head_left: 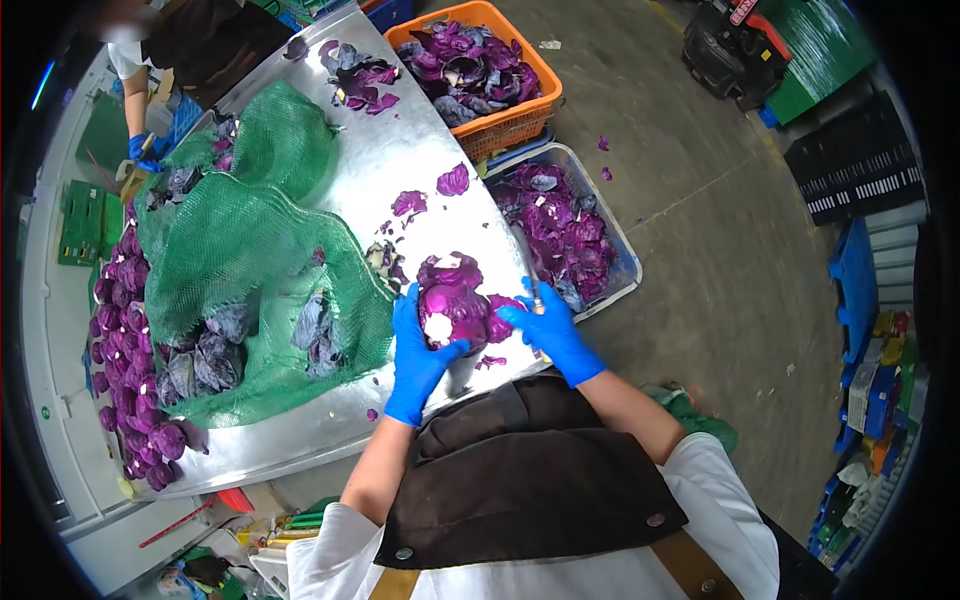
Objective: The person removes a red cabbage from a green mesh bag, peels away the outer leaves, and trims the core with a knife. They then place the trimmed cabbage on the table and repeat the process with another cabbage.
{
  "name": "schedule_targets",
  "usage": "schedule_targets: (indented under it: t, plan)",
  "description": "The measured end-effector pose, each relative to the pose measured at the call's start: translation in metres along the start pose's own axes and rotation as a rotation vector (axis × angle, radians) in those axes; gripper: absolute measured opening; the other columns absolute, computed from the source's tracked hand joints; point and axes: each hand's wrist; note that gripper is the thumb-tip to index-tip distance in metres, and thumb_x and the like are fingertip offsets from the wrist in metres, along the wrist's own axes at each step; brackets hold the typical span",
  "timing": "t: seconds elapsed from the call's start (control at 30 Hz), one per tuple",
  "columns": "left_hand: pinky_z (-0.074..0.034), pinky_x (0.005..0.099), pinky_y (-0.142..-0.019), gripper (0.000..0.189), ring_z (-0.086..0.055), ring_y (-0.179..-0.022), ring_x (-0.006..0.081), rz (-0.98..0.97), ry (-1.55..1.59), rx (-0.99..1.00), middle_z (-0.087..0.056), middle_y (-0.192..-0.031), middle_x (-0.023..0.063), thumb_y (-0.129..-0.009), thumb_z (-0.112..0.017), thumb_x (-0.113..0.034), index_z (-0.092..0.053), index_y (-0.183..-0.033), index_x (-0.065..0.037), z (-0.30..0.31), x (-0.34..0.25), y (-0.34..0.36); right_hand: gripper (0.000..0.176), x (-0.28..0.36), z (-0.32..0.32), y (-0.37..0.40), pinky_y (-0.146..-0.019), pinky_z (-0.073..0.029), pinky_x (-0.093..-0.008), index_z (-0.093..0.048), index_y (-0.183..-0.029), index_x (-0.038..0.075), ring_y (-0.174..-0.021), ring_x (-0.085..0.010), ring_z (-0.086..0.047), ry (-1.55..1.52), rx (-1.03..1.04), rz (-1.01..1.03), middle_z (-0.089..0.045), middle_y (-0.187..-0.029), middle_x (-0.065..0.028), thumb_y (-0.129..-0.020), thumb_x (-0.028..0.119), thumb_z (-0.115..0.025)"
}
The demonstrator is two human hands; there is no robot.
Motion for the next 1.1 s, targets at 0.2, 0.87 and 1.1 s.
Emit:
schedule_targets:
  t: [0.2, 0.87, 1.1]
  plan:
    - [-0.029, 0.0435, -0.116, 0.115, -0.032, -0.14, 0.0362, 0.096, -0.108, -0.231, -0.031, -0.149, 0.0248, -0.061, -0.094, -0.033, -0.028, -0.15, 0.001, -0.017, -0.024, 0.003, 0.043, -0.045, 0.004, -0.026, -0.07, -0.055, -0.0323, -0.065, -0.117, 0.005, -0.079, -0.0186, -0.068, 0.512, 0.064, 0.35, -0.072, -0.097, -0.0107, -0.077, 0.016, -0.078]
    - [-0.037, 0.0372, -0.112, 0.091, -0.052, -0.126, 0.0263, 0.272, 0.876, -0.082, -0.053, -0.137, 0.0132, -0.056, -0.077, -0.007, -0.047, -0.142, 0.0, -0.009, -0.032, 0.016, 0.021, 0.046, 0.02, -0.053, -0.058, -0.053, -0.0455, -0.066, -0.091, 0.012, -0.065, -0.0339, -0.067, 0.822, 0.118, 0.626, -0.066, -0.068, -0.0147, -0.085, 0.032, -0.069]
    - [-0.038, 0.0501, -0.113, 0.069, -0.05, -0.129, 0.0337, 0.458, 1.447, -0.098, -0.052, -0.141, 0.0165, -0.079, -0.066, -0.029, -0.048, -0.14, -0.002, -0.002, -0.014, 0.017, 0.049, 0.075, 0.09, -0.094, -0.077, -0.055, -0.0427, -0.065, -0.119, 0.0, -0.094, -0.0363, -0.069, 0.804, -0.04, 0.427, -0.07, -0.104, -0.0234, -0.084, 0.032, -0.074]
Point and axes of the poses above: each hand's wrist, its own y-axis away from the middle knuckle, its own z-axis out of the back of the hand, x = y × z
